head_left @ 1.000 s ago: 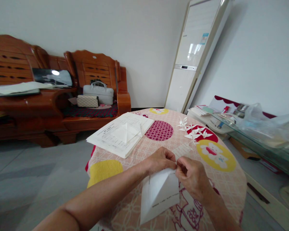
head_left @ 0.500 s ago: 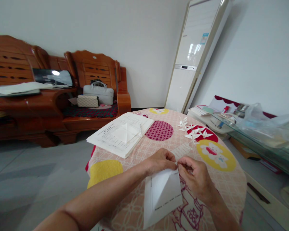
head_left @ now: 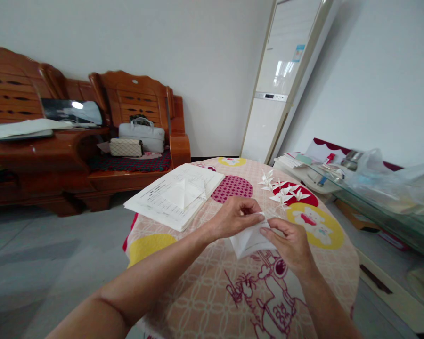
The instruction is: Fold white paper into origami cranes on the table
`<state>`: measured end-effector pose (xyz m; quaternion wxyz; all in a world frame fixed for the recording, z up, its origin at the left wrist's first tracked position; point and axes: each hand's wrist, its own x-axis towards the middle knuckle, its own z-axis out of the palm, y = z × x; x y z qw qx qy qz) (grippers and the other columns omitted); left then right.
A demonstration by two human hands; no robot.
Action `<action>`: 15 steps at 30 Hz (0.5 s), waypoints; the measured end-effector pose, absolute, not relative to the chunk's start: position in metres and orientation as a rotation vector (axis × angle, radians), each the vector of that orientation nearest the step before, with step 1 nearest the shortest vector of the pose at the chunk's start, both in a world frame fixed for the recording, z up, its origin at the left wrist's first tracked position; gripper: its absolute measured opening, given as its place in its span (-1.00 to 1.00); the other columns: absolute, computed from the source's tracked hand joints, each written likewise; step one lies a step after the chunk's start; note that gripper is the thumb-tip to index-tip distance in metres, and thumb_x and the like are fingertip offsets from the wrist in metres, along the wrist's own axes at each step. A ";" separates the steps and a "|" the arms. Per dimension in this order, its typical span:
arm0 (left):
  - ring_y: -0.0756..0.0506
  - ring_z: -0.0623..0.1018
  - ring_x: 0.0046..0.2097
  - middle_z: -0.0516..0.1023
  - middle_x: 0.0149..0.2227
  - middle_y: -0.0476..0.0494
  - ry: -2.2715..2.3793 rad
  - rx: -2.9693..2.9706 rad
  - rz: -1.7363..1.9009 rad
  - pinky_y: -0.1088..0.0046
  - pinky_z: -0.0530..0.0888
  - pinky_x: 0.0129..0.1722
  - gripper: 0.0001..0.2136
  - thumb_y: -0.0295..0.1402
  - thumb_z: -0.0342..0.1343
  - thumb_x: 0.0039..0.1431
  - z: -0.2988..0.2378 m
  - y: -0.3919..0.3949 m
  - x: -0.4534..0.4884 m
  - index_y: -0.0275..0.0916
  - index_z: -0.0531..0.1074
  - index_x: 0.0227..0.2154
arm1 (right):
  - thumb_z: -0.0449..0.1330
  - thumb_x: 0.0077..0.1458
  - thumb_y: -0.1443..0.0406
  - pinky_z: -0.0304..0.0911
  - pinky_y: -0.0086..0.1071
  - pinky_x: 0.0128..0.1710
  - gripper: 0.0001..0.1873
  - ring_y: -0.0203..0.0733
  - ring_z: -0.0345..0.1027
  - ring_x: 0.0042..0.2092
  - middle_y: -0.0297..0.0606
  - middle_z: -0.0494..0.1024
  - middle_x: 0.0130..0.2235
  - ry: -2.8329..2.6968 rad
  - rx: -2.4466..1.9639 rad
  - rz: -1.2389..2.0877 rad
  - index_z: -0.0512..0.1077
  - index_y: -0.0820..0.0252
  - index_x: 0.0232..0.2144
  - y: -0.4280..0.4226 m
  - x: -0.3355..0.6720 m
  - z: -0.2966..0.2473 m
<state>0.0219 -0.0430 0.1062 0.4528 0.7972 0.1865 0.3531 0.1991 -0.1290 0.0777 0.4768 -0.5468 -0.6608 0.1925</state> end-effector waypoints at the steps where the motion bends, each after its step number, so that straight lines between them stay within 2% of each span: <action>1: 0.02 0.44 -0.39 0.49 -0.46 -0.07 0.413 2.052 0.890 0.52 0.35 -0.36 -0.77 -0.22 0.12 0.16 0.112 -0.045 0.018 -0.32 0.49 -0.43 | 0.23 0.07 0.25 0.38 -0.29 -0.25 -0.87 -0.12 0.47 -0.31 -0.25 0.59 -0.39 -1.640 -1.305 0.304 0.54 0.17 -0.42 -0.129 0.200 0.081; 4: -0.08 0.52 -0.15 0.57 -0.20 -0.19 0.160 2.282 0.806 0.40 0.40 -0.10 -0.80 -0.31 0.15 0.16 0.112 -0.043 0.007 -0.25 0.53 -0.19 | 0.18 0.09 0.38 0.29 -0.10 0.05 -0.83 -0.04 0.48 -0.12 -0.20 0.63 -0.23 -1.751 -1.125 -0.025 0.56 0.10 -0.31 -0.130 0.205 0.076; 5: -0.09 0.52 -0.10 0.57 -0.13 -0.22 0.115 2.343 0.778 0.38 0.39 -0.06 -0.77 -0.33 0.14 0.17 0.103 -0.040 0.004 -0.22 0.52 -0.12 | 0.15 0.09 0.42 0.28 -0.08 0.07 -0.79 -0.05 0.48 -0.09 -0.19 0.62 -0.21 -1.783 -1.090 -0.064 0.56 0.10 -0.29 -0.129 0.207 0.069; 10: -0.16 0.51 -0.01 0.54 -0.03 -0.31 0.122 2.605 0.589 0.32 0.40 -0.01 -0.69 -0.38 -0.02 0.27 0.033 -0.023 0.002 -0.23 0.45 0.03 | 0.03 -0.03 0.53 0.40 -0.11 -0.04 -0.64 -0.08 0.51 -0.14 -0.18 0.64 -0.26 -1.926 -1.135 0.003 0.54 0.14 -0.31 -0.127 0.221 0.005; 12: -0.19 0.48 0.03 0.51 0.01 -0.30 0.134 2.703 0.532 0.27 0.36 0.06 -0.69 -0.35 -0.01 0.27 0.012 -0.020 0.006 -0.23 0.45 0.02 | 0.00 -0.13 0.56 0.38 -0.09 -0.02 -0.55 -0.06 0.49 -0.08 -0.15 0.63 -0.18 -1.998 -1.222 0.017 0.54 0.16 -0.27 -0.128 0.226 -0.014; 15: -0.20 0.44 0.09 0.47 0.07 -0.28 0.123 2.793 0.508 0.27 0.33 0.12 -0.69 -0.38 0.00 0.25 0.001 -0.019 0.011 -0.22 0.43 0.03 | -0.01 -0.15 0.56 0.31 -0.05 0.07 -0.49 -0.02 0.40 0.03 -0.08 0.57 -0.03 -2.110 -1.297 -0.045 0.54 0.21 -0.17 -0.131 0.229 -0.024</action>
